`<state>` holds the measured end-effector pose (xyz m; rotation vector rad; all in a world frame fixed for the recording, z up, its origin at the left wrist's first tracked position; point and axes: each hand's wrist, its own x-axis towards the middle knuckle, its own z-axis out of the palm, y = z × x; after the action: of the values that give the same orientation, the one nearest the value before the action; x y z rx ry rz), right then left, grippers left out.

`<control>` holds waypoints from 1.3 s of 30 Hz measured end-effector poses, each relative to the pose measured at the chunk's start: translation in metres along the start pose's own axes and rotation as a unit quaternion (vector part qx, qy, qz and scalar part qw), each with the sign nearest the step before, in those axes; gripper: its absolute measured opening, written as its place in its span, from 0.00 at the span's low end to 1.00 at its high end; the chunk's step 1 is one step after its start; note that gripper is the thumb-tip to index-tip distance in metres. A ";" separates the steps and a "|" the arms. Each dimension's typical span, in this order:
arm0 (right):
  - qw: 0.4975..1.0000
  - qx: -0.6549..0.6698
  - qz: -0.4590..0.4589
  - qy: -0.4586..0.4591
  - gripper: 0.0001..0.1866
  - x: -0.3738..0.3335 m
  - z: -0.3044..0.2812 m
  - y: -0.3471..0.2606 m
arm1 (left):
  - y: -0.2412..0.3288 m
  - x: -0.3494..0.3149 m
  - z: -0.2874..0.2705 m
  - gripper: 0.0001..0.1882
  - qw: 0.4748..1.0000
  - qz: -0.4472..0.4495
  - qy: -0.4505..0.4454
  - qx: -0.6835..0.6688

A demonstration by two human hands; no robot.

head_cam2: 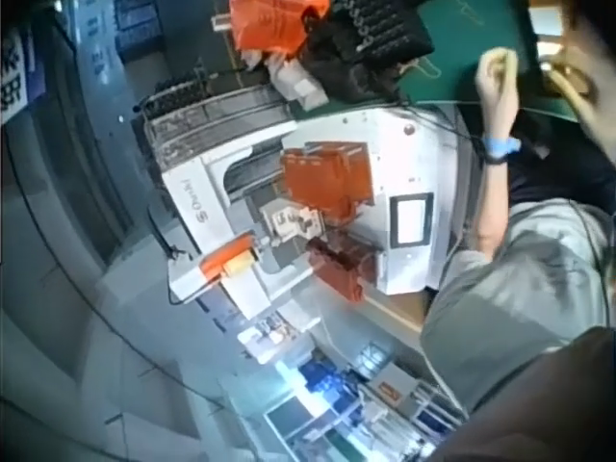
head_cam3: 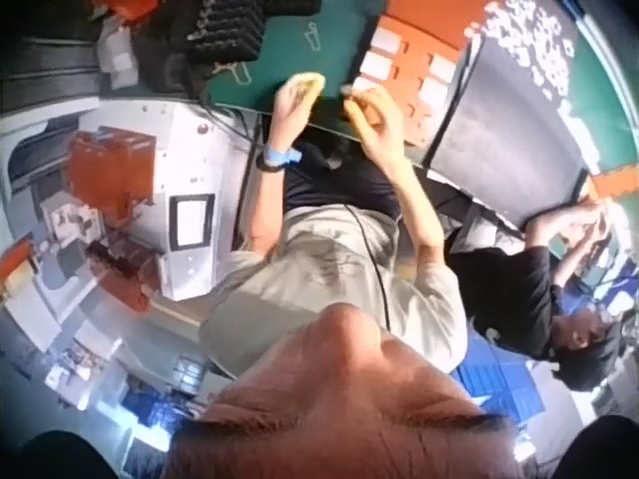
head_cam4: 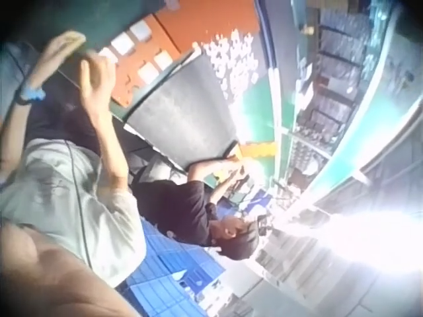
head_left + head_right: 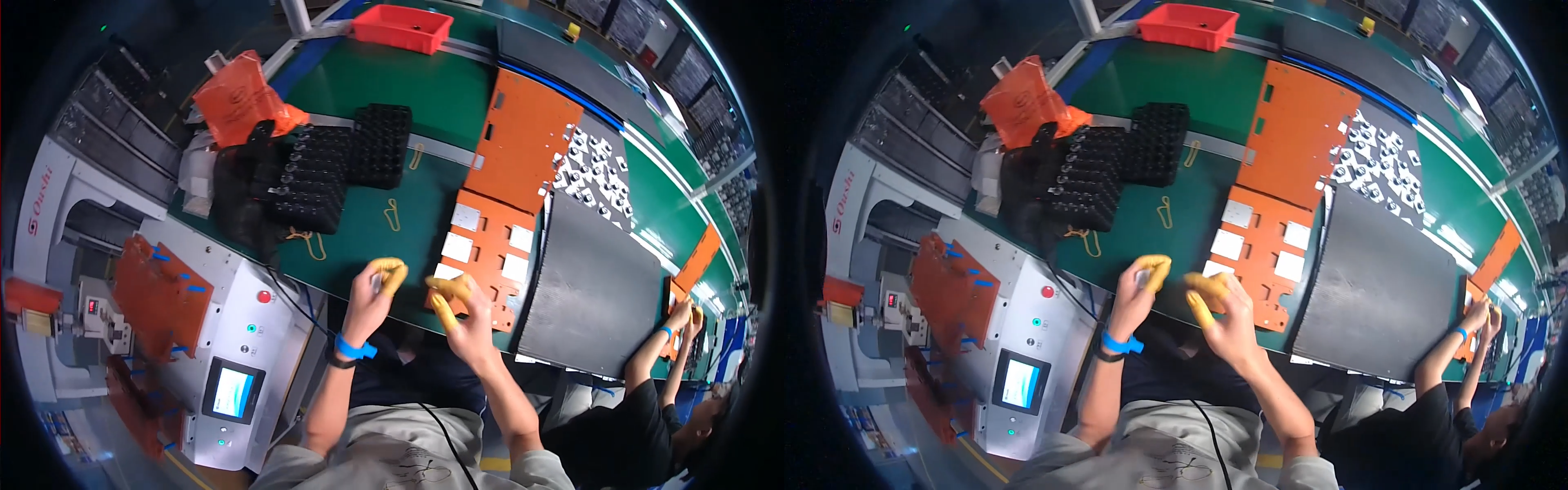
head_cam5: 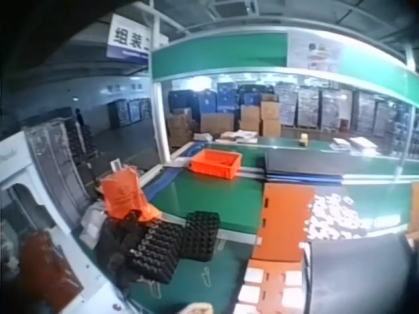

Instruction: Assembling small electronic components into plastic trays and placing them into an automated processing machine.

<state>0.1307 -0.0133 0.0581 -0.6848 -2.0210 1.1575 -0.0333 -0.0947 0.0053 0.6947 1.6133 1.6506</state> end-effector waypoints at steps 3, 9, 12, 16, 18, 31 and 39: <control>0.998 0.029 -0.006 -0.047 0.14 0.056 0.047 -0.014 | -0.016 -0.039 -0.046 0.21 0.978 -0.108 0.043 -0.176; 0.980 -0.126 -0.143 -0.065 0.14 0.155 0.161 -0.026 | -0.019 -0.089 -0.085 0.25 0.919 -0.079 0.024 -0.385; 0.948 -0.282 -0.144 -0.031 0.17 0.180 0.209 -0.033 | -0.020 -0.105 -0.093 0.22 0.926 -0.055 0.087 -0.364; 0.937 -0.333 -0.093 -0.055 0.18 0.192 0.233 -0.040 | -0.011 -0.110 -0.104 0.27 0.953 -0.020 0.084 -0.290; 0.938 -0.334 -0.080 -0.051 0.15 0.191 0.235 -0.040 | -0.012 -0.112 -0.114 0.30 0.965 -0.026 0.067 -0.253; 0.971 0.161 -0.044 -0.172 0.16 0.035 0.093 -0.094 | 0.039 -0.094 -0.100 0.41 0.923 0.134 0.030 -0.359; 0.959 0.207 0.000 -0.191 0.15 0.005 0.067 -0.086 | 0.059 -0.103 -0.071 0.36 0.957 0.247 0.087 -0.126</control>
<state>0.0672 -0.0838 0.1118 -0.2612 -1.9777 1.7522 -0.0352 -0.2174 0.0687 0.8884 1.3743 2.2872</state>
